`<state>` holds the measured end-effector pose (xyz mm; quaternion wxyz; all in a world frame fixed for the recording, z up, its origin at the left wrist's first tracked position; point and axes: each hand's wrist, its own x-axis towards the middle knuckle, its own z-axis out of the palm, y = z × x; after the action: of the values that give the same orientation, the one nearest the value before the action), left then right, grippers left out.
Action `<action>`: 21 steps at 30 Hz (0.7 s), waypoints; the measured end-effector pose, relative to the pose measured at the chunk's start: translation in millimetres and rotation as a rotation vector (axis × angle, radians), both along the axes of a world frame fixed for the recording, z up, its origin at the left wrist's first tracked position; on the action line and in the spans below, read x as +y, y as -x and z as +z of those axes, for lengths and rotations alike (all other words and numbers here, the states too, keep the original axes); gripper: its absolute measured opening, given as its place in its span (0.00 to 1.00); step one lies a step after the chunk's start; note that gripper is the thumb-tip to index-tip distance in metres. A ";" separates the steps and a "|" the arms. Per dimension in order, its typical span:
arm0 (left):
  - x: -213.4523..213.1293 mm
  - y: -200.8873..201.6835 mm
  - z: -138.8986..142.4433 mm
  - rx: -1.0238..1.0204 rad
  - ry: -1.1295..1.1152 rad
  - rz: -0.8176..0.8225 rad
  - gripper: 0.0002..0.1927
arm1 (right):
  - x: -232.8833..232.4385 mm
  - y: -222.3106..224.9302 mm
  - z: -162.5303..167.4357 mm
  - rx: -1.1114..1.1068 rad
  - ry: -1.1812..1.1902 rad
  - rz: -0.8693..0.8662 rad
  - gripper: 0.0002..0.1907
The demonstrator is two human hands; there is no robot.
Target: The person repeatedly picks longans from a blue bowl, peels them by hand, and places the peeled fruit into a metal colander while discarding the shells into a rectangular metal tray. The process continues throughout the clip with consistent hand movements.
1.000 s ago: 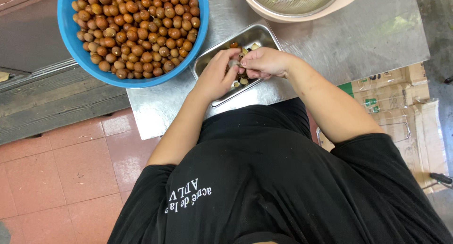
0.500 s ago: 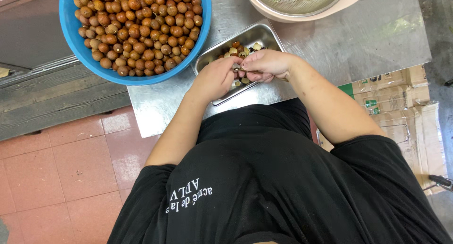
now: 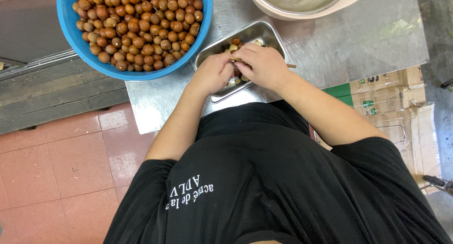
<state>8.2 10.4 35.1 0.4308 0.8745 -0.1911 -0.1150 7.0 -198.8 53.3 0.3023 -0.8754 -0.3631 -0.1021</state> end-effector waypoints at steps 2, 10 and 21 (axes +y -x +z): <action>-2.7 -0.3 -1.8 -0.120 0.006 -0.044 0.14 | 2.9 -0.4 0.3 0.010 0.069 -0.013 0.10; -5.6 -2.4 -5.3 0.186 0.126 0.038 0.14 | 1.1 -5.3 -19.1 0.052 0.038 -0.018 0.10; -7.8 -13.8 -18.9 0.276 0.116 0.042 0.14 | -20.1 -36.6 -52.4 0.727 -0.374 -0.340 0.14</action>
<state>22.0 2.7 16.2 0.5051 0.8277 -0.1182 -0.2141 43.6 -219.0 0.8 0.5424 -0.8320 -0.0591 0.1004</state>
